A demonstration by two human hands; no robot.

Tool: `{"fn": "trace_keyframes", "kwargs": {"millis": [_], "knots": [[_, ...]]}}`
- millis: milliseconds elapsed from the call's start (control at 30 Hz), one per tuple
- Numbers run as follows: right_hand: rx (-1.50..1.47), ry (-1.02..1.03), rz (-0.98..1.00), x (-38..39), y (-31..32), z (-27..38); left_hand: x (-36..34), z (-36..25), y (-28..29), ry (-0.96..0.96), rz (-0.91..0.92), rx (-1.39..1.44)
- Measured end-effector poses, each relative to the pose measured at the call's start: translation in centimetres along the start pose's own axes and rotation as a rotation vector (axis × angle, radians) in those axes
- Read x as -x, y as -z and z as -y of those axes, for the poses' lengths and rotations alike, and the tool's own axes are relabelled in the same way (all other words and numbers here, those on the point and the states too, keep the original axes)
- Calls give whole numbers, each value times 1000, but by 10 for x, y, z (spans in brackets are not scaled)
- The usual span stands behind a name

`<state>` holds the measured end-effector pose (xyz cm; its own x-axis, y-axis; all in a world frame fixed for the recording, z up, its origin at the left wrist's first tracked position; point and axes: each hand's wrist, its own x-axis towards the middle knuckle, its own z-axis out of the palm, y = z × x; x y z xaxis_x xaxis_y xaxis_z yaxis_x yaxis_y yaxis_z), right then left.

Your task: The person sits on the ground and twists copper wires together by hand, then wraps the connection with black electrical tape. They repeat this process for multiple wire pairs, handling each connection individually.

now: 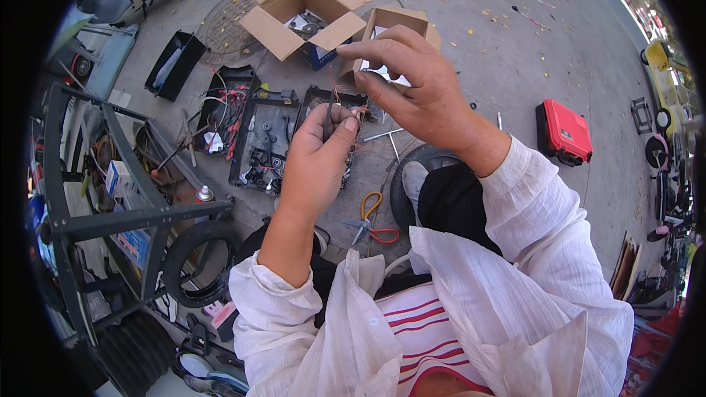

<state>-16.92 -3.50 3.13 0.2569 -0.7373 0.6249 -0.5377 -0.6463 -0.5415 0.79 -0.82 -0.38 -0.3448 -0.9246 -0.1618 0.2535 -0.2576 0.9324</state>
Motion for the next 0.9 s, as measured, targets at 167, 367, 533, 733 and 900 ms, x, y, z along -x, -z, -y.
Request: {"fn": "trace_keyframes", "kwargs": {"millis": [167,367,533,733,900], "knots": [[62,97,0,1,0,-1,0,2,1,9,22,-3],[66,92,-31,-1,0,-1,0,0,2,44,43,-6],[49,38,-15,-2,0,2,1,2,-1,22,39,-45],[124,20,1,-2,1,0,4,-2,-3,37,81,-109],[186,34,-59,-6,5,1,6,-9,-11,22,54,-95]]}}
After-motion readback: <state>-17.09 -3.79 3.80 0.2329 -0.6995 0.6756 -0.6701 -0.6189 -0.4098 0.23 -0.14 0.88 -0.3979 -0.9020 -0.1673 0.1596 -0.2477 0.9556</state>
